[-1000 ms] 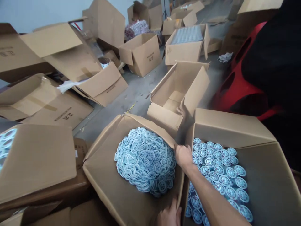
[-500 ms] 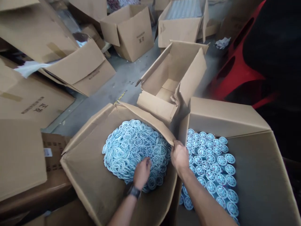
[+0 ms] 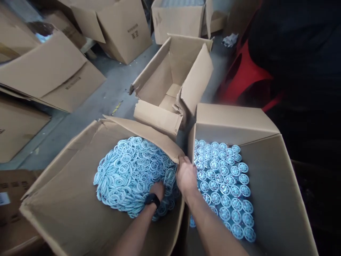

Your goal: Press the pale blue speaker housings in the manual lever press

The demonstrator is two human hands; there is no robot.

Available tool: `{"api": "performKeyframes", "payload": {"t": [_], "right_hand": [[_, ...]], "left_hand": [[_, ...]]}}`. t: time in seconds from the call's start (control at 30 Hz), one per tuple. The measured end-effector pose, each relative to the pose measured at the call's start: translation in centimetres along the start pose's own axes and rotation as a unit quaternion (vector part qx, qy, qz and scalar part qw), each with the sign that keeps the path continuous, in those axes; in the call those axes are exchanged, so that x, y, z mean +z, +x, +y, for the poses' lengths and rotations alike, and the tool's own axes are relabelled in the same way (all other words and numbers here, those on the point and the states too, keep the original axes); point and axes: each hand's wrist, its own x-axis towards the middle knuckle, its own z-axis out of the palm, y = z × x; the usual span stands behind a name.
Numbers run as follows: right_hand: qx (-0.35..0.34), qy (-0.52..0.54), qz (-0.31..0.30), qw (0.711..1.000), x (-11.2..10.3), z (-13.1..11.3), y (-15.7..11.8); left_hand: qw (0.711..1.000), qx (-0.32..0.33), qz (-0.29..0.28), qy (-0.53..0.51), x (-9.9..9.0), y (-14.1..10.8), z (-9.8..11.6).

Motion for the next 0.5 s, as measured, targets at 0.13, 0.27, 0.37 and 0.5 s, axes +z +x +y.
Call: {"api": "performKeyframes", "payload": {"t": [0.13,0.27,0.37,0.5], "right_hand": [[-0.001,0.005,0.000,1.000,0.0,0.1,-0.1],[-0.004,0.007,0.005,1.000,0.0,0.2,-0.2],[-0.010,0.009,0.008,1.000,0.0,0.2,-0.3],[-0.011,0.012,0.015,1.000,0.1,0.2,-0.3]], "left_hand": [[0.999,0.014,0.022,-0.032,1.8,-2.1,-1.0],[0.992,-0.026,0.099,-0.068,0.7,-1.5,-1.5],[0.986,-0.037,0.129,-0.094,-0.2,-0.1,-0.8],[0.988,-0.035,0.098,-0.118,0.6,1.6,1.2]]}}
